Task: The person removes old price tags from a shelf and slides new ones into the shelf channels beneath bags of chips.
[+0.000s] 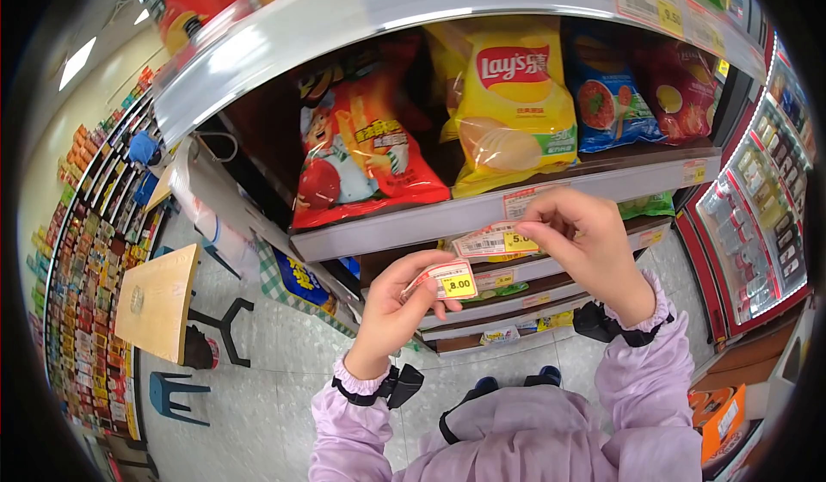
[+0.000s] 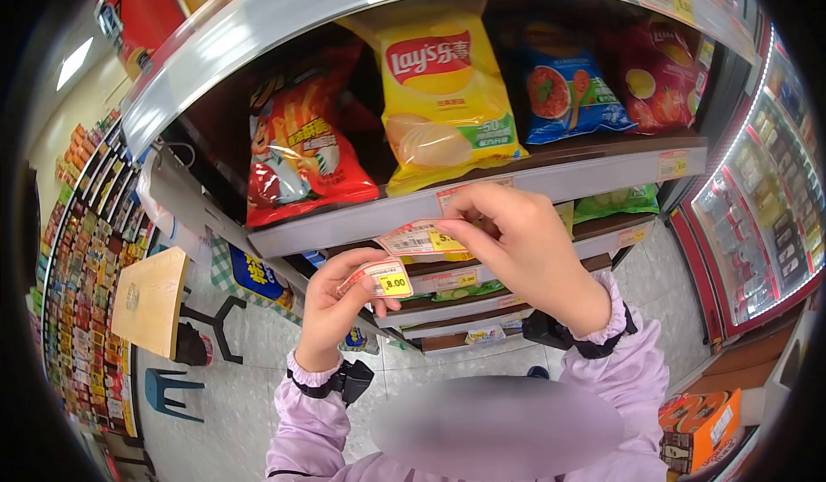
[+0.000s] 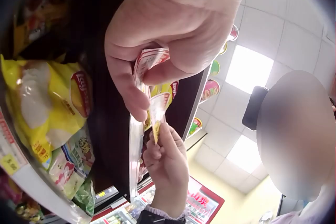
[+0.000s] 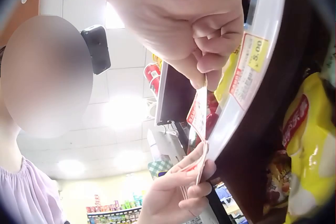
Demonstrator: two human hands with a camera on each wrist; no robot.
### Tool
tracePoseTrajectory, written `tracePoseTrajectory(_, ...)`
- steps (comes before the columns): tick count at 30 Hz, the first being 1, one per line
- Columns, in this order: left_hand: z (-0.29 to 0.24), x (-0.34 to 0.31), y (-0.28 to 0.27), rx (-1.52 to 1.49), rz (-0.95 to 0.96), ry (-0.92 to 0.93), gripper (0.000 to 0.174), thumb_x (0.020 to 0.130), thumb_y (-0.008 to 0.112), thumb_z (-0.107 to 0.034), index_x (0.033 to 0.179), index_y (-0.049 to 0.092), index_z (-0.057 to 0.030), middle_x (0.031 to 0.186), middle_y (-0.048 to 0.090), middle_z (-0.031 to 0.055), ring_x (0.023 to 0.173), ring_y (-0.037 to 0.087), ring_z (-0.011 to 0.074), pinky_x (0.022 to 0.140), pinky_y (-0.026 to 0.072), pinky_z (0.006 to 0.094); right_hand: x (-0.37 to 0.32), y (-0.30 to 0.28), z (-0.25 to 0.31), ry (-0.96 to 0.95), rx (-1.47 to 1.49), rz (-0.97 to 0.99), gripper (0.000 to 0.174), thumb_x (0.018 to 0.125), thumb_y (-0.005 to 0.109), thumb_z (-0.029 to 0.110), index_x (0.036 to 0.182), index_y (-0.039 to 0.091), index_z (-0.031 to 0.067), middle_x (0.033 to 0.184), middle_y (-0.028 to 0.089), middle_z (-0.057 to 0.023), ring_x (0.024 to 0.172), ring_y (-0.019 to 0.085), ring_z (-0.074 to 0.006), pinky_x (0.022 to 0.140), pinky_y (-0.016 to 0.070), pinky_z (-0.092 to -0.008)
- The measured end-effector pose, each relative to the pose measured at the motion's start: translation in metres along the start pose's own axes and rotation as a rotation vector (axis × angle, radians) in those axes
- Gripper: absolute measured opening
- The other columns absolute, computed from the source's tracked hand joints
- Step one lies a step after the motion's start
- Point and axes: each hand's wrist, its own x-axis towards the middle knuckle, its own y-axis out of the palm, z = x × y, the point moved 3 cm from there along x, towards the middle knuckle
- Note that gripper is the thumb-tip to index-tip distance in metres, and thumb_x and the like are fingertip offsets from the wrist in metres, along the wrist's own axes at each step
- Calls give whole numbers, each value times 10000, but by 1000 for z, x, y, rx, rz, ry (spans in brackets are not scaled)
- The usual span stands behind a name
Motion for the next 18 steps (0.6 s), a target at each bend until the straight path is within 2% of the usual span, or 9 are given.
tracePoseTrajectory(2, -6, -7, -5, 13, -61, 34, 320, 889, 432, -47, 1200, 406, 28, 965, 581, 114, 718, 597, 132, 563, 458, 196, 10, 9, 7, -63, -3, -1, 116, 776, 625, 90, 818, 563, 1, 683, 578, -85, 543, 549, -166, 498, 422, -263)
tracePoseTrajectory(4, -11, -13, -11, 69, -159, 79, 360, 884, 430, -38, 1235, 370, 16, 951, 591, 109, 700, 588, 120, 556, 450, 191, 21, 19, 15, -254, -81, -37, 114, 772, 613, 86, 836, 558, 10, 723, 588, -104, 596, 574, -227, 528, 438, -301)
tracePoseTrajectory(5, -13, -15, -11, 68, -168, 81, 360, 884, 430, -38, 1235, 370, 16, 951, 591, 109, 700, 588, 120, 556, 450, 191, 26, 24, 17, -258, -78, -30, 114, 772, 613, 86, 836, 558, 10, 723, 588, -104, 596, 574, -227, 528, 438, -301)
tracePoseTrajectory(7, -22, -18, -13, 256, -331, 175, 429, 871, 430, -18, 1282, 311, 16, 920, 607, 133, 671, 591, 134, 548, 458, 206, 34, 32, 24, -356, -153, -89, 98, 762, 603, 82, 832, 561, 28, 733, 593, -111, 631, 583, -266, 542, 449, -329)
tracePoseTrajectory(8, -24, -18, -14, 354, -332, 176, 475, 866, 414, -6, 1318, 266, -2, 937, 609, 125, 674, 573, 105, 566, 452, 196, 37, 37, 25, -358, -149, -84, 98, 762, 603, 82, 832, 561, 28, 733, 593, -111, 631, 583, -266, 542, 449, -329)
tracePoseTrajectory(10, -24, -18, -20, 421, -341, 156, 477, 865, 412, -4, 1320, 267, -8, 945, 609, 119, 677, 571, 101, 574, 453, 196, 39, 46, 26, -456, -209, -161, 84, 758, 600, 81, 827, 567, 46, 726, 596, -96, 644, 591, -262, 546, 457, -329)
tracePoseTrajectory(13, -22, -16, -24, 498, -358, 141, 470, 862, 408, -2, 1316, 284, -18, 956, 607, 111, 676, 572, 99, 591, 459, 201, 42, 55, 24, -484, -238, -149, 83, 748, 603, 72, 823, 570, 55, 726, 600, -86, 649, 594, -257, 546, 461, -326)
tracePoseTrajectory(18, -30, -12, -26, 774, -364, 230, 407, 856, 411, 2, 1258, 348, -5, 951, 608, 124, 653, 584, 118, 586, 468, 226, 45, 58, 24, -450, -211, -146, 86, 743, 603, 54, 821, 567, 45, 742, 605, -94, 659, 596, -265, 554, 464, -326)
